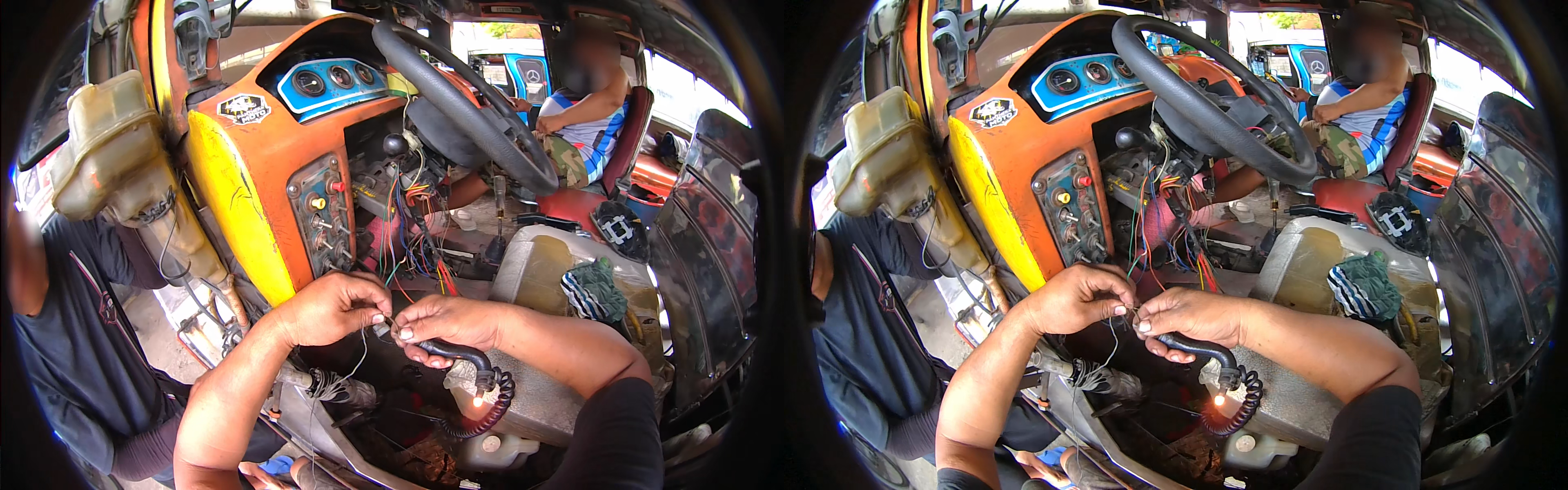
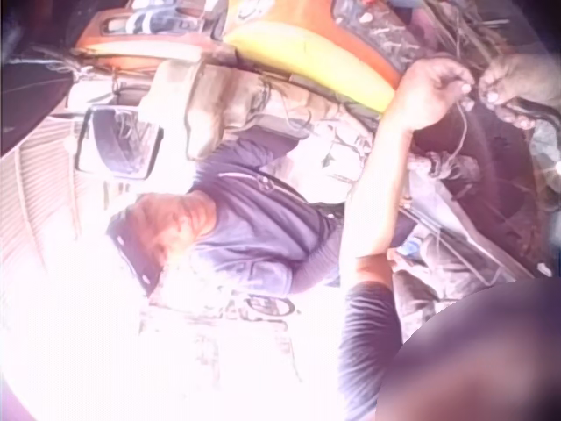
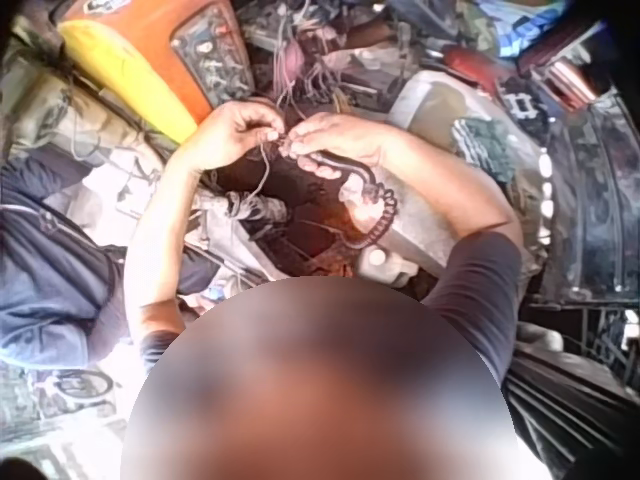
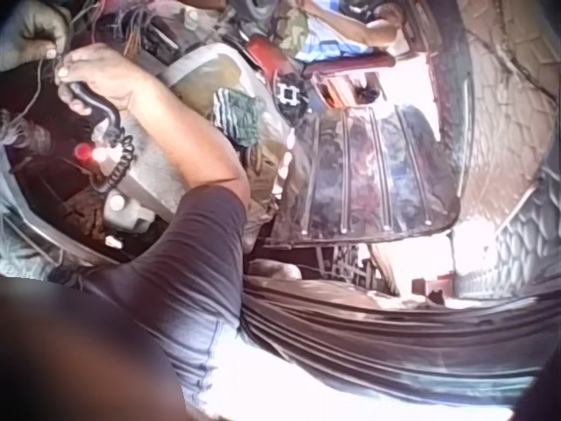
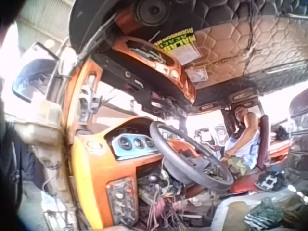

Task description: The person works on the exposed wiring under the dashboard of a vehicle, using a test light to check continuity and connections. They repeatedly touch individual wires to the test light and manipulate the harness while another person sits in the driver seat.

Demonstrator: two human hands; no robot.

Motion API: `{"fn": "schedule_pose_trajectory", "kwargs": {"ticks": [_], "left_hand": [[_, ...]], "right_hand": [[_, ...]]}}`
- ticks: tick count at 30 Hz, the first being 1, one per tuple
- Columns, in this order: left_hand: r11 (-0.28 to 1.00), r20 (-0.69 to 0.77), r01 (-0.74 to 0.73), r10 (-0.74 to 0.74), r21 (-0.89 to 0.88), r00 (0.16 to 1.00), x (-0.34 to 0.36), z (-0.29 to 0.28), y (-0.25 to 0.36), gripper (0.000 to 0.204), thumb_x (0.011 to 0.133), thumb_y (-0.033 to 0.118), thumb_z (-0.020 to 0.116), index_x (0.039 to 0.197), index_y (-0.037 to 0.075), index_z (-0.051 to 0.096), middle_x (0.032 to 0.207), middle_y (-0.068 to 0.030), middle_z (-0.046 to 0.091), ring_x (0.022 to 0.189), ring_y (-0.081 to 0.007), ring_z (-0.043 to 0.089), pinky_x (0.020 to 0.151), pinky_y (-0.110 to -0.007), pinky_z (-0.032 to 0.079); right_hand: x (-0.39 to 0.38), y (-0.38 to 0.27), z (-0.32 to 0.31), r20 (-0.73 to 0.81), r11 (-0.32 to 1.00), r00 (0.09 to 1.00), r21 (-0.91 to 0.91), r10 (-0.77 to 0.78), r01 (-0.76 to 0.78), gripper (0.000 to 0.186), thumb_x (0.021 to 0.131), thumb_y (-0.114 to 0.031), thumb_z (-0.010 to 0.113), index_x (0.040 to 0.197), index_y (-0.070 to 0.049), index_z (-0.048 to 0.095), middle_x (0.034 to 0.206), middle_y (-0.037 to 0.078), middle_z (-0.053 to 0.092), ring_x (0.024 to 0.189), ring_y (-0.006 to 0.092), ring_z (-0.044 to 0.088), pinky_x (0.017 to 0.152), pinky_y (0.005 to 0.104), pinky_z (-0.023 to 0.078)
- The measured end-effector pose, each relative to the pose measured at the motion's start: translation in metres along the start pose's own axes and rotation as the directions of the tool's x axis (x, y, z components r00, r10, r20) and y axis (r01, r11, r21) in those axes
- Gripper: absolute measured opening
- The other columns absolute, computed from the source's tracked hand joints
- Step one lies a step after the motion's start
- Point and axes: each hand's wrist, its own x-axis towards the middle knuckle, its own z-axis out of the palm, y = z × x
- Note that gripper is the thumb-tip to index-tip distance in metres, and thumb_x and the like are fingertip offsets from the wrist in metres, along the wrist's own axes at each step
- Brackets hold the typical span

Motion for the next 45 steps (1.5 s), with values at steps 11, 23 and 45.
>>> {"fn": "schedule_pose_trajectory", "kwargs": {"ticks": [11, 23, 45], "left_hand": [[0.989, 0.014, -0.043, 0.042, 0.141, 0.999, -0.005, -0.003, 0.005, 0.01, 0.093, 0.002, 0.073, 0.103, 0.001, 0.072, 0.102, -0.0113, 0.071, 0.097, -0.0277, 0.07, 0.086, -0.038, 0.056], [0.965, -0.099, -0.002, 0.029, 0.263, 0.995, -0.007, 0.003, 0.002, 0.011, 0.089, 0.003, 0.076, 0.099, 0.001, 0.075, 0.098, -0.0133, 0.074, 0.095, -0.0321, 0.073, 0.085, -0.041, 0.058], [0.964, -0.125, 0.012, 0.022, 0.266, 0.992, -0.009, 0.006, 0.001, 0.011, 0.089, 0.001, 0.075, 0.1, 0.001, 0.074, 0.099, -0.0128, 0.072, 0.095, -0.0314, 0.072, 0.084, -0.04, 0.057]], "right_hand": [[-0.002, -0.013, -0.025, -0.206, 0.994, 0.976, 0.071, -0.066, 0.082, 0.02, 0.103, -0.024, 0.064, 0.104, -0.004, 0.062, 0.078, 0.006, 0.062, 0.058, 0.0142, 0.059, 0.051, 0.0279, 0.05], [-0.004, -0.014, -0.021, -0.448, 0.967, 0.872, -0.238, -0.196, 0.095, 0.027, 0.111, -0.024, 0.055, 0.119, -0.002, 0.068, 0.09, 0.005, 0.07, 0.069, 0.011, 0.065, 0.061, 0.0258, 0.053], [-0.008, -0.065, 0.008, -0.352, 0.429, 0.497, -0.902, -0.793, 0.046, 0.061, 0.107, -0.002, 0.053, 0.161, -0.011, 0.028, 0.076, 0.003, 0.061, 0.07, 0.0095, 0.057, 0.067, 0.0291, 0.05]]}}
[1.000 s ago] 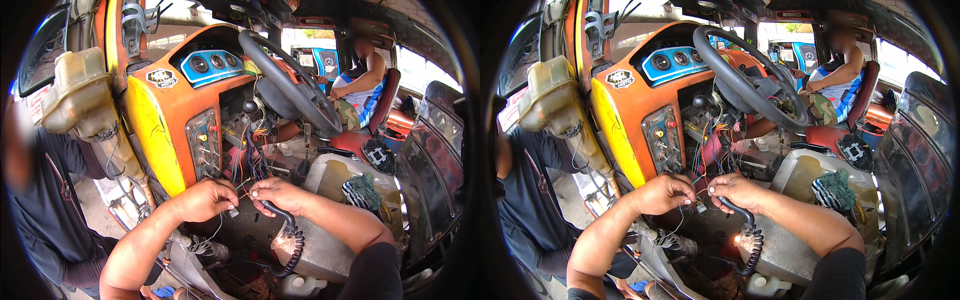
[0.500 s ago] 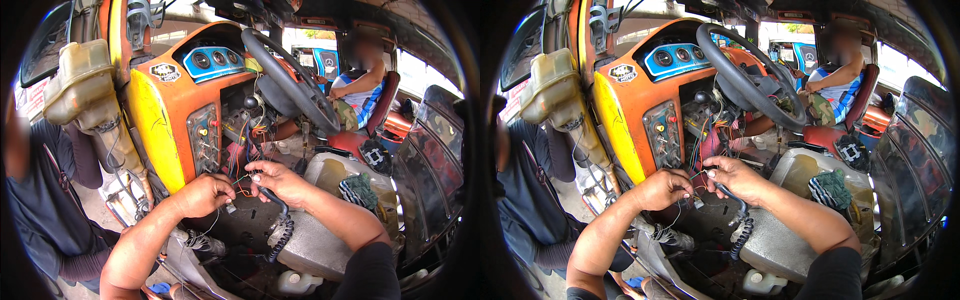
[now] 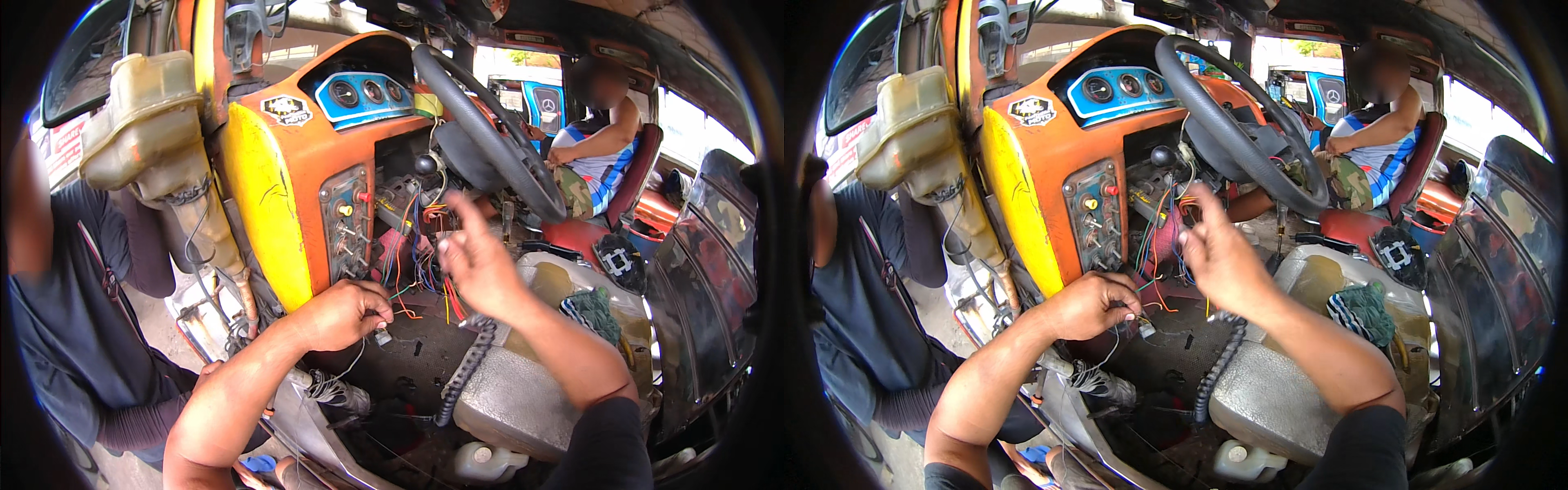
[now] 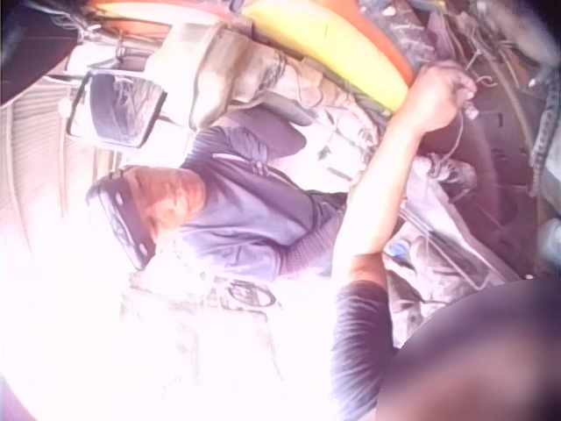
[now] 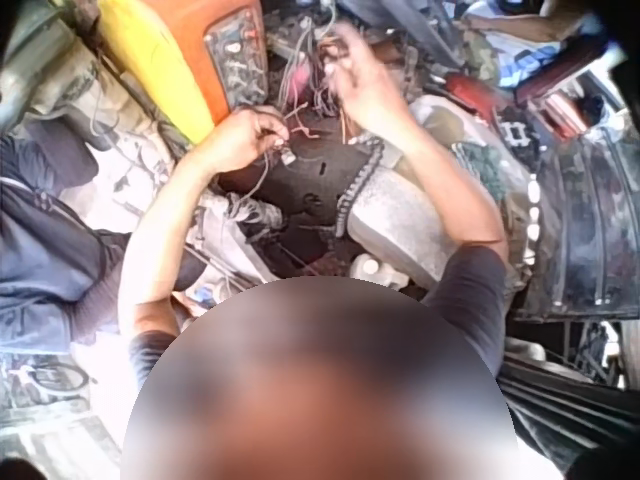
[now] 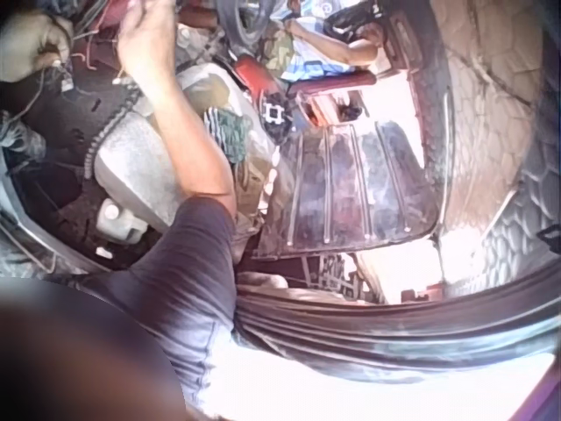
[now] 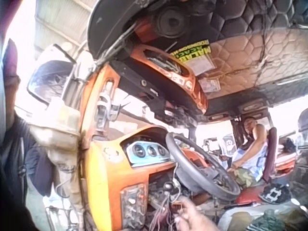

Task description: The person works on the exposed wiring under the dashboard of a vehicle, using a test light to check continuity and connections. They repeatedly touch individual wires to the test light and manipulate the harness while another person sits in the driver seat.

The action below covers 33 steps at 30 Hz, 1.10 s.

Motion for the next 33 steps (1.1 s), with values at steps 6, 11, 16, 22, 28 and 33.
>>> {"fn": "schedule_pose_trajectory", "kwargs": {"ticks": [6, 11, 16, 22, 28, 33], "left_hand": [[1.0, -0.016, -0.012, 0.013, 0.014, 1.0, 0.001, 0.002, 0.0, 0.01, 0.089, 0.002, 0.076, 0.099, 0.0, 0.074, 0.1, -0.0129, 0.073, 0.095, -0.0328, 0.073, 0.085, -0.041, 0.058], [1.0, -0.018, -0.002, 0.002, 0.001, 1.0, 0.0, 0.002, -0.001, 0.01, 0.089, 0.002, 0.076, 0.099, 0.0, 0.074, 0.099, -0.013, 0.073, 0.095, -0.0327, 0.073, 0.085, -0.041, 0.058], [0.999, -0.038, -0.02, 0.019, -0.03, 0.999, 0.001, 0.004, -0.004, 0.01, 0.089, 0.002, 0.075, 0.099, 0.0, 0.074, 0.099, -0.0132, 0.073, 0.094, -0.0328, 0.073, 0.085, -0.04, 0.058], [0.999, -0.066, -0.027, 0.026, -0.022, 0.997, -0.001, 0.004, -0.004, 0.01, 0.089, 0.002, 0.075, 0.099, -0.001, 0.074, 0.1, -0.0132, 0.073, 0.095, -0.0331, 0.073, 0.085, -0.04, 0.058], [0.999, -0.073, -0.031, 0.029, -0.021, 0.997, 0.0, 0.004, -0.003, 0.011, 0.09, 0.001, 0.075, 0.1, 0.0, 0.075, 0.102, -0.0135, 0.074, 0.096, -0.0332, 0.073, 0.086, -0.04, 0.059], [1.0, -0.067, -0.024, 0.025, 0.005, 0.997, 0.0, 0.006, -0.004, 0.011, 0.089, 0.002, 0.075, 0.1, 0.0, 0.075, 0.102, -0.0131, 0.074, 0.096, -0.033, 0.073, 0.086, -0.04, 0.059]], "right_hand": [[0.026, -0.024, -0.018, 0.079, 0.993, 0.993, -0.07, -0.088, 0.094, 0.079, 0.104, 0.003, 0.05, 0.17, -0.013, 0.011, 0.074, 0.005, 0.059, 0.07, 0.0126, 0.059, 0.073, 0.0309, 0.053], [0.023, -0.027, -0.02, 0.096, 0.989, 0.993, -0.127, -0.062, 0.074, 0.061, 0.105, -0.001, 0.052, 0.16, -0.01, 0.028, 0.072, 0.006, 0.059, 0.066, 0.0128, 0.057, 0.068, 0.0321, 0.052], [0.005, -0.018, -0.015, 0.362, 0.958, 0.916, 0.156, 0.171, -0.24, 0.017, 0.108, -0.008, 0.049, 0.125, -0.004, 0.048, 0.075, 0.002, 0.061, 0.06, 0.0111, 0.055, 0.058, 0.03, 0.048], [-0.004, -0.003, 0.001, 0.409, 0.903, 0.866, 0.185, 0.289, -0.388, 0.027, 0.108, -0.01, 0.046, 0.133, -0.002, 0.046, 0.076, 0.005, 0.062, 0.057, 0.0103, 0.054, 0.053, 0.0291, 0.046], [-0.008, 0.007, 0.016, 0.512, 0.822, 0.785, 0.236, 0.349, -0.519, 0.033, 0.107, -0.008, 0.045, 0.138, 0.0, 0.046, 0.075, 0.005, 0.06, 0.056, 0.0102, 0.051, 0.052, 0.0276, 0.043], [-0.004, 0.019, 0.019, 0.548, 0.836, 0.787, 0.26, 0.285, -0.484, 0.019, 0.108, -0.008, 0.045, 0.124, -0.001, 0.051, 0.077, 0.006, 0.061, 0.057, 0.0101, 0.053, 0.052, 0.0269, 0.043]]}}
